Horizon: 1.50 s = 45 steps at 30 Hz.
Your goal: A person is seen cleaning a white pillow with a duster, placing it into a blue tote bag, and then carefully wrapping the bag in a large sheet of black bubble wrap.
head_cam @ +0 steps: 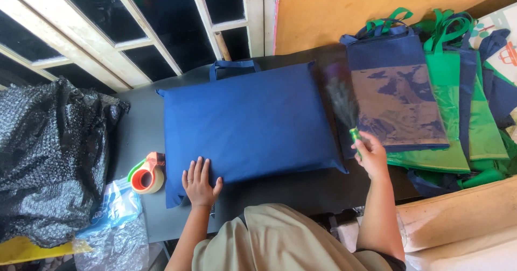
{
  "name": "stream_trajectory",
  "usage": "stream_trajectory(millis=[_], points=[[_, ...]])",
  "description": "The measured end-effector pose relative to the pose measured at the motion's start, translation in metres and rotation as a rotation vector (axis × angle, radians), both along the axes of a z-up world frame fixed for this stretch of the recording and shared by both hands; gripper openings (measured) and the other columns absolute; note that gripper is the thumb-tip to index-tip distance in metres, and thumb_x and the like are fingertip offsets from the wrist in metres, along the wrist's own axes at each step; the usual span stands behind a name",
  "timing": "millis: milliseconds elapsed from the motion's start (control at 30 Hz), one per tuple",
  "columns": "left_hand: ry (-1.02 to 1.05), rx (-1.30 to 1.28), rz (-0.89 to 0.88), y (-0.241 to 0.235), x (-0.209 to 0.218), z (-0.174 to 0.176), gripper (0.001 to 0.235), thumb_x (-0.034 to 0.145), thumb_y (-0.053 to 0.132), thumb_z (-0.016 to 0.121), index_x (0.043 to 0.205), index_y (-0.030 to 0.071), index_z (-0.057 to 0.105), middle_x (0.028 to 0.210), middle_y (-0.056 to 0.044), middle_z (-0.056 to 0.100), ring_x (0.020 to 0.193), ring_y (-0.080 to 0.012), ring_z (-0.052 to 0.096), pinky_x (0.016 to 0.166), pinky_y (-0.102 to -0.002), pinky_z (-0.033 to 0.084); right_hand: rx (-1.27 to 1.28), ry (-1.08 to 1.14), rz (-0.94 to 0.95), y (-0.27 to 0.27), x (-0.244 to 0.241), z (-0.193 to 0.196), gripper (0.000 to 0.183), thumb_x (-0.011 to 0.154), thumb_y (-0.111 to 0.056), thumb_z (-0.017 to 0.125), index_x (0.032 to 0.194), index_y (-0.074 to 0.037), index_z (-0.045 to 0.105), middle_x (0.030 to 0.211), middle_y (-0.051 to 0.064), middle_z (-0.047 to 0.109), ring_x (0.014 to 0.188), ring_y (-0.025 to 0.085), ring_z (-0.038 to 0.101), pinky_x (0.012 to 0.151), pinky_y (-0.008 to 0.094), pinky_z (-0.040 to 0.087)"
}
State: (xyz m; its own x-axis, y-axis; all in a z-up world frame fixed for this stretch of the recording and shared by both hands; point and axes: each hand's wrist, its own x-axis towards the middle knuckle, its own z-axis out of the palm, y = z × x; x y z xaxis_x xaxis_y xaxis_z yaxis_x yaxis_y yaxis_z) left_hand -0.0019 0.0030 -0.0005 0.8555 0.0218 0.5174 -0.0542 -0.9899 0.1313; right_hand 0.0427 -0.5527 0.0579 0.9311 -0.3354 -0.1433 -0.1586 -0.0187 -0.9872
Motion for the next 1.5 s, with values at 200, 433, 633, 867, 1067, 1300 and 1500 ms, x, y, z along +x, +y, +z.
stream_trajectory(millis=[200, 433, 633, 867, 1067, 1300, 1500], points=[[-0.041, -0.001, -0.017, 0.002, 0.001, -0.002, 0.069, 0.090, 0.064, 0.042, 0.148, 0.029, 0.057, 0.157, -0.001, 0.051, 0.149, -0.0244, 0.041, 0.126, -0.050, 0.018, 0.086, 0.073, 0.308, 0.030, -0.025, 0.041, 0.038, 0.094, -0.008, 0.068, 0.132, -0.002, 0.065, 0.091, 0.027, 0.075, 0.044, 0.013, 0.052, 0.031, 0.022, 0.036], [-0.101, 0.001, -0.058, -0.002, -0.002, 0.013, 0.068, 0.087, 0.059, 0.051, 0.145, 0.027, 0.059, 0.156, -0.002, 0.053, 0.146, -0.0247, 0.045, 0.123, -0.049, 0.021, 0.076, 0.118, 0.371, 0.007, -0.025, 0.025, 0.042, 0.088, -0.004, 0.072, 0.129, 0.003, 0.067, 0.084, 0.027, 0.077, 0.040, 0.016, 0.055, 0.029, 0.023, 0.037], [0.022, -0.357, 0.002, 0.023, 0.015, 0.053, 0.052, 0.087, 0.039, 0.063, 0.132, 0.013, 0.065, 0.143, -0.012, 0.059, 0.130, -0.0287, 0.056, 0.097, -0.051, 0.031, -0.626, 0.157, -0.222, -0.069, -0.018, 0.062, 0.044, 0.092, -0.034, 0.073, 0.132, -0.018, 0.070, 0.134, 0.006, 0.068, 0.125, 0.024, 0.062, 0.108, 0.037, 0.043], [0.235, -0.946, 0.359, 0.062, 0.025, 0.074, 0.072, 0.092, 0.029, 0.058, 0.155, 0.001, 0.036, 0.151, -0.022, 0.048, 0.141, -0.0394, 0.041, 0.115, -0.051, 0.028, -0.880, 0.202, -0.219, -0.113, 0.005, 0.047, 0.066, 0.094, -0.033, 0.069, 0.151, -0.004, 0.051, 0.151, 0.023, 0.050, 0.139, 0.041, 0.043, 0.115, 0.053, 0.032], [0.350, -0.865, 0.536, 0.063, 0.012, 0.044, 0.074, 0.094, 0.043, 0.052, 0.156, 0.002, 0.039, 0.155, -0.020, 0.046, 0.140, -0.0425, 0.041, 0.113, -0.053, 0.029, -0.349, 0.550, 0.207, 0.056, 0.015, 0.030, 0.074, 0.086, -0.053, 0.058, 0.149, -0.016, 0.051, 0.154, 0.008, 0.052, 0.141, 0.025, 0.048, 0.119, 0.041, 0.034], [0.428, -0.821, 0.503, 0.027, 0.009, 0.037, 0.066, 0.099, 0.046, 0.048, 0.145, -0.002, 0.046, 0.141, -0.031, 0.055, 0.131, -0.0509, 0.048, 0.105, -0.056, 0.034, -0.344, 0.478, 0.142, 0.042, 0.017, 0.009, 0.071, 0.077, -0.064, 0.068, 0.130, -0.017, 0.069, 0.127, 0.006, 0.074, 0.119, 0.024, 0.068, 0.099, 0.035, 0.050], [0.835, -1.010, 0.231, -0.102, 0.003, 0.003, 0.087, 0.089, 0.055, 0.047, 0.162, 0.010, 0.027, 0.167, -0.011, 0.031, 0.156, -0.0242, 0.026, 0.127, -0.039, 0.016, -0.398, 0.508, -0.309, -0.074, -0.004, 0.134, 0.083, 0.079, -0.055, 0.074, 0.145, -0.010, 0.054, 0.150, 0.017, 0.053, 0.137, 0.034, 0.051, 0.114, 0.050, 0.038]])
